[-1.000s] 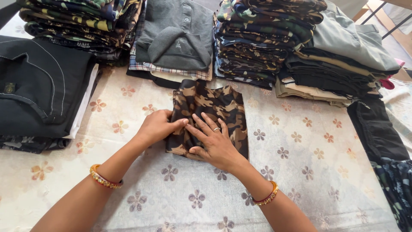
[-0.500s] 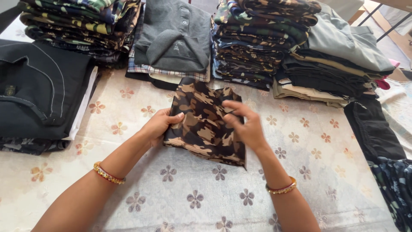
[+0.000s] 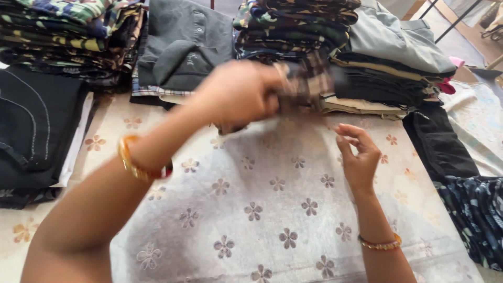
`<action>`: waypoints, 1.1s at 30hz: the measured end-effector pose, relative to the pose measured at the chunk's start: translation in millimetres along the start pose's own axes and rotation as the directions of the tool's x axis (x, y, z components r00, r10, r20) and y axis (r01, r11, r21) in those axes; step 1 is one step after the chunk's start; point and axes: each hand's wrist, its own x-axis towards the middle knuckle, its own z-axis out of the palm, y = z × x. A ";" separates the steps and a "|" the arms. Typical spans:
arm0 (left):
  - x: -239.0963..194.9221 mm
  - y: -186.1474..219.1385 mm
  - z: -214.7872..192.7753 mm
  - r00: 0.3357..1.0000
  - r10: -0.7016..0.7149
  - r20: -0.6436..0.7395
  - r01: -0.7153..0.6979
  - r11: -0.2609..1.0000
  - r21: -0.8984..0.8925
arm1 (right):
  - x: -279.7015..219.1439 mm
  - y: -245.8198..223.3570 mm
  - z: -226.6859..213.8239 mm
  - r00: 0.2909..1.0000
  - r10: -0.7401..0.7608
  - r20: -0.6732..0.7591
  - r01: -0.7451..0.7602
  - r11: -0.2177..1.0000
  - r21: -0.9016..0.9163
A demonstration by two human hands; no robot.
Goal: Fold various items of clothing from a stack.
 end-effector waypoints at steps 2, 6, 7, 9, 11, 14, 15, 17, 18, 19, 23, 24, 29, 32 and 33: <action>-23.3 57.0 22.1 0.877 -0.231 0.421 0.144 0.963 0.228 | -9.7 4.6 -15.1 0.998 0.011 -0.057 -0.014 0.999 -0.044; -112.0 68.1 136.0 0.823 -0.047 0.567 -0.110 0.965 0.239 | -24.8 9.6 -25.8 0.998 -0.018 -0.068 0.011 0.995 -0.095; -124.3 70.1 142.6 0.852 -0.017 0.523 -0.092 0.979 0.182 | -27.6 11.6 -25.9 0.998 -0.037 -0.048 0.029 0.988 -0.153; -139.9 72.2 147.5 0.878 0.006 0.479 -0.073 0.990 0.121 | -35.2 19.8 -21.7 0.998 -0.050 -0.025 0.044 0.977 -0.208; -147.6 72.1 142.4 0.920 0.034 0.391 -0.065 0.996 0.066 | -44.6 30.9 -11.7 0.984 -0.148 0.094 0.166 0.958 -0.233; -144.9 55.0 139.2 0.909 0.059 0.413 -0.010 0.993 -0.120 | -58.0 1.1 16.9 0.874 -0.272 0.403 0.302 0.953 -0.013; -137.6 40.8 127.0 0.912 0.055 0.407 -0.009 0.994 -0.113 | -57.6 -22.5 26.0 0.871 -0.281 0.404 0.310 0.951 -0.009; -127.9 15.9 106.2 0.903 -0.167 0.396 0.310 0.891 -0.332 | -63.9 -69.4 41.0 0.738 -0.286 0.611 0.371 0.929 -0.012; -127.0 -6.7 102.6 0.902 -0.172 0.397 0.317 0.888 -0.334 | -67.3 -77.9 48.8 0.734 -0.284 0.617 0.368 0.930 -0.010; -126.5 -29.3 98.8 0.941 -0.295 0.165 0.336 0.875 -0.349 | -70.7 -86.6 56.5 0.649 -0.326 0.687 0.482 0.875 -0.040; -145.3 -114.6 129.8 0.867 -0.446 -0.224 0.362 0.871 -0.333 | -77.0 -103.0 80.3 0.468 -0.241 0.850 0.573 0.815 -0.084; -145.9 -117.9 133.1 0.861 -0.452 -0.234 0.366 0.869 -0.333 | -79.2 -97.4 83.7 0.458 -0.247 0.854 0.580 0.811 -0.076; -146.4 -123.1 147.6 0.823 -0.539 -0.178 0.494 0.835 -0.243 | -89.7 -64.2 91.8 0.524 -0.379 0.763 0.652 0.755 -0.073; -138.6 -123.1 146.4 0.835 -0.526 -0.165 0.500 0.848 -0.172 | -80.6 -65.5 88.3 0.679 -0.271 0.682 0.389 0.921 -0.021; -138.1 -123.9 147.9 0.833 -0.527 -0.171 0.500 0.848 -0.175 | -82.8 -57.1 87.8 0.676 -0.274 0.684 0.395 0.918 -0.022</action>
